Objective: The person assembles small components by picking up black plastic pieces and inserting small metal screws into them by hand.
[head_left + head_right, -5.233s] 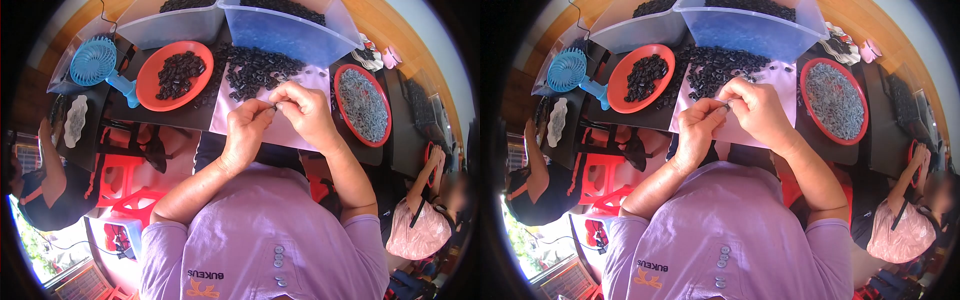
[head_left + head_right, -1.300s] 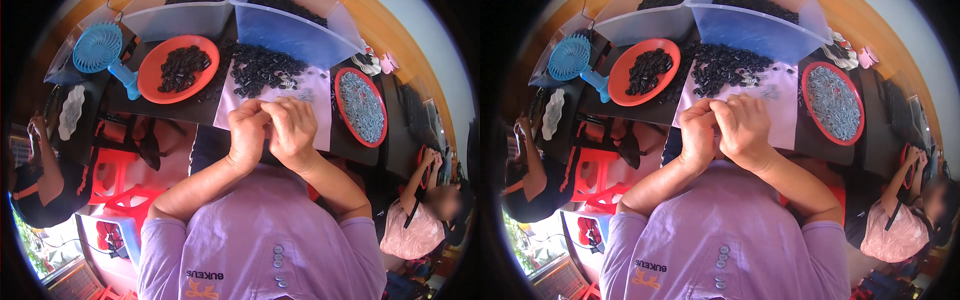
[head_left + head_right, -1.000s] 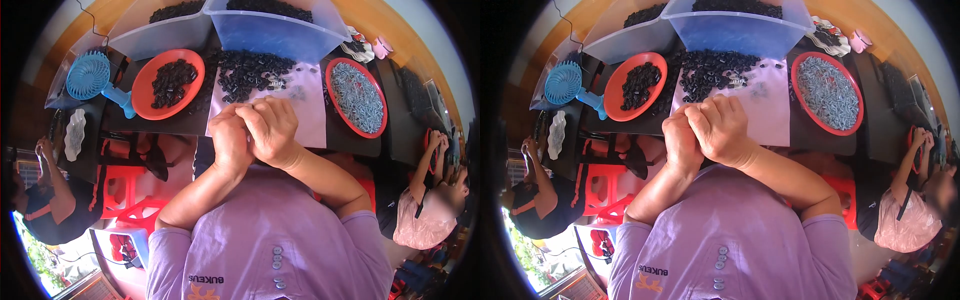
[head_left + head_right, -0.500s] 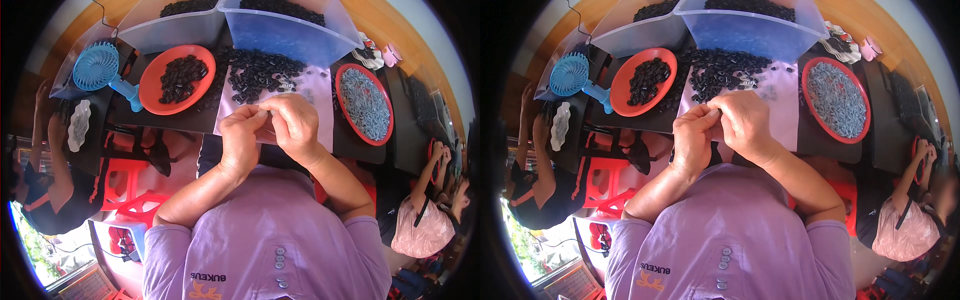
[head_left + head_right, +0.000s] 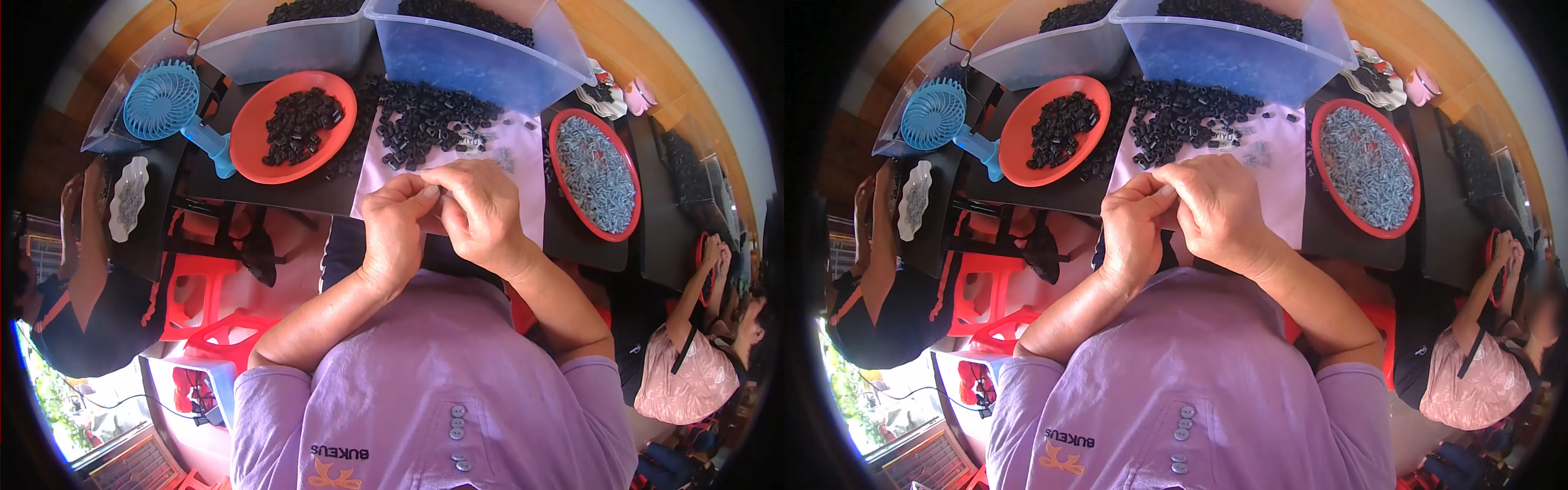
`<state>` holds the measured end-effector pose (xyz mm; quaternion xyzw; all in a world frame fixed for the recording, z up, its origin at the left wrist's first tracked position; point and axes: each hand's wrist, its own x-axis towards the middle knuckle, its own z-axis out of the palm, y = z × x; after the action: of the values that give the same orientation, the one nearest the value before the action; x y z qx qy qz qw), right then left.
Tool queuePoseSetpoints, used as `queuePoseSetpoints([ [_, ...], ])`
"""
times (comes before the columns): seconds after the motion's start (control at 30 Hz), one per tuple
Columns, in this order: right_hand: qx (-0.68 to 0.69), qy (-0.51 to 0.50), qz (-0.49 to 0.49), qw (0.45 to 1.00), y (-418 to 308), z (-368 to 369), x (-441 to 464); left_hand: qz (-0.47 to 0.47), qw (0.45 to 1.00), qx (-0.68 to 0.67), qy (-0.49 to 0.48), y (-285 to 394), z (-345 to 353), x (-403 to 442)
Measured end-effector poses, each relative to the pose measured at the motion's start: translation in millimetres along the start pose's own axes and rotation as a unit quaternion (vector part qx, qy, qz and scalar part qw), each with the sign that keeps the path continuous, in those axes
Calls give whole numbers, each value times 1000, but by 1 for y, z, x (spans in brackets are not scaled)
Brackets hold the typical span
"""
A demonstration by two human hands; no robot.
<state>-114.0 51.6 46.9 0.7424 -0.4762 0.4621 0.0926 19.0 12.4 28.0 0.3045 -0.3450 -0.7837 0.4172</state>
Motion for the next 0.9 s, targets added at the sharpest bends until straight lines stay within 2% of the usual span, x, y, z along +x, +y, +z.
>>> queuePoseSetpoints([
  [0.17,-32,47,-28,998,0,12,-12,47,997,54,-2,-9,-2,0],
  [0.3,-31,84,-36,995,-1,22,-18,20,1000,-3,0,-7,-4,-1],
  [0.4,-4,77,18,997,-5,19,-9,27,998,63,-1,6,-10,-2],
  [0.47,58,53,120,990,-4,-2,3,102,982,157,1,33,-19,7],
  [0.53,102,58,194,974,18,-21,0,193,944,262,54,68,-30,23],
  [0.6,105,91,235,962,34,-38,-6,219,909,346,74,96,-50,48],
  [0.67,118,99,255,955,37,-47,-10,267,828,489,58,102,-75,76],
  [0.73,131,102,264,950,41,-48,-18,447,627,637,31,92,-69,83],
  [0.77,131,107,264,950,42,-48,-20,421,656,626,22,78,-58,78],
  [0.83,131,114,262,949,42,-48,-21,425,669,606,-59,50,-33,68],
  [0.87,136,116,265,948,43,-48,-21,444,657,602,-93,35,-20,64],
  [0.9,139,119,267,946,43,-49,-20,472,623,612,-126,26,-6,61],
])
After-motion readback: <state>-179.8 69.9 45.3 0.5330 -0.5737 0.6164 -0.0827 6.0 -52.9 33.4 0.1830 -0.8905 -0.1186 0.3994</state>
